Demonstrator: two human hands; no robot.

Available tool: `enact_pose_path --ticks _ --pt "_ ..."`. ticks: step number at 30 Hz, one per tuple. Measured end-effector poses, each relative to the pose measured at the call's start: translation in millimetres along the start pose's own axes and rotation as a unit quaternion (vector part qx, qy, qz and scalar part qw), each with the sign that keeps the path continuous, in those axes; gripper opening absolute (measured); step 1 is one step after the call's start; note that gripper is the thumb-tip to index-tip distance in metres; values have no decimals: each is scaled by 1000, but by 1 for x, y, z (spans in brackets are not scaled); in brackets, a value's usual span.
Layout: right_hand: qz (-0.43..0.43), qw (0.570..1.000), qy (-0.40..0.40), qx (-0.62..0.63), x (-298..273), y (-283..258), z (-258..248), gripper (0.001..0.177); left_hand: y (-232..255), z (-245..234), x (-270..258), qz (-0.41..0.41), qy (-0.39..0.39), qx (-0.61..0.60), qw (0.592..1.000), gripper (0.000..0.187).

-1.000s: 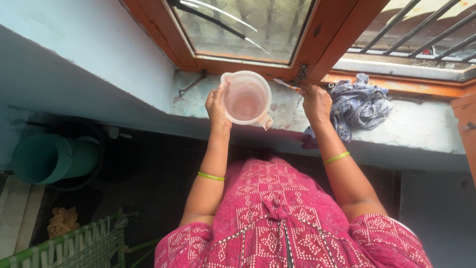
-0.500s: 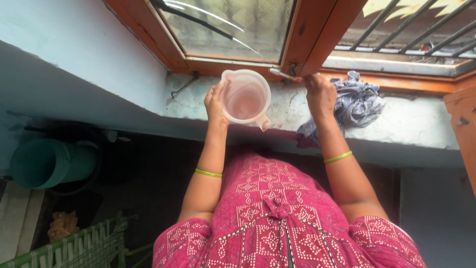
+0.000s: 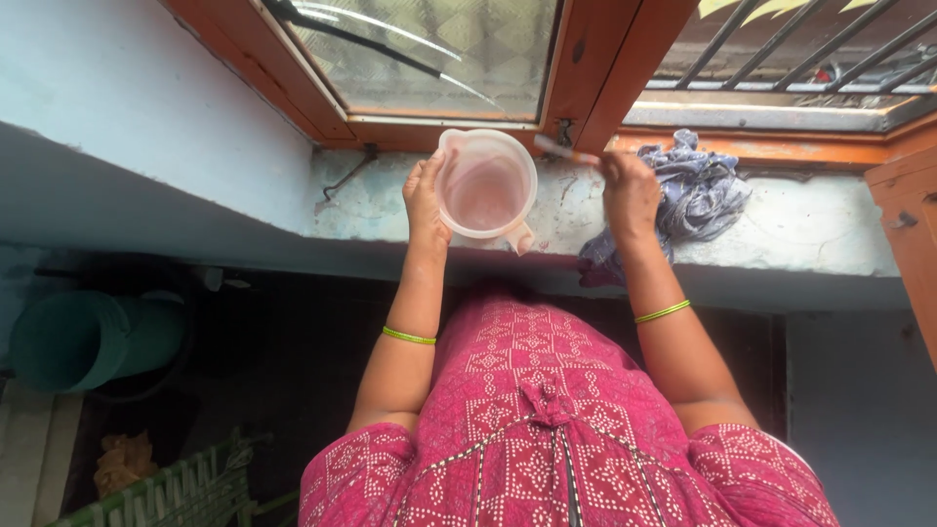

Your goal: The person uses a toothbrush dipped in a pink liquid from a plastic jug to scrub the wooden window frame. They repeatedly dip the brush and scrub different sections of the frame, including the lower sill and vertical edges.

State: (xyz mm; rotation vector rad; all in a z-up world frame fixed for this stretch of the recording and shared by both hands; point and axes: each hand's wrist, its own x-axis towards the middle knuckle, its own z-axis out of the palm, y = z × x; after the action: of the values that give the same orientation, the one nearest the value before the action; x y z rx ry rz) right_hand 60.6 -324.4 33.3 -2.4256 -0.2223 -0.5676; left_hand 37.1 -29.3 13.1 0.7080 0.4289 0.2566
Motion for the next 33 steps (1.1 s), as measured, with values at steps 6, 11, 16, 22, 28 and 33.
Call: enact_pose_path --ticks 6,11,16,22,28,33 --pt "114 987 -112 11 -10 -39 -18 16 -6 1 -5 20 -4 -7 1000 23" --pt "64 994 -76 -55 -18 -90 -75 18 -10 10 -6 27 14 -6 1000 19" --pt "-17 996 -91 20 -18 -124 -100 18 -16 33 -11 50 -14 33 998 18" --pt "-65 935 -336 -95 -17 -129 -57 12 -31 65 -48 78 -110 138 981 11" --pt "-115 952 -282 -5 1 -117 -78 24 -25 58 -41 68 -92 101 988 10" --pt "-78 977 -197 25 50 -110 -130 9 -22 35 -26 60 -67 31 995 11"
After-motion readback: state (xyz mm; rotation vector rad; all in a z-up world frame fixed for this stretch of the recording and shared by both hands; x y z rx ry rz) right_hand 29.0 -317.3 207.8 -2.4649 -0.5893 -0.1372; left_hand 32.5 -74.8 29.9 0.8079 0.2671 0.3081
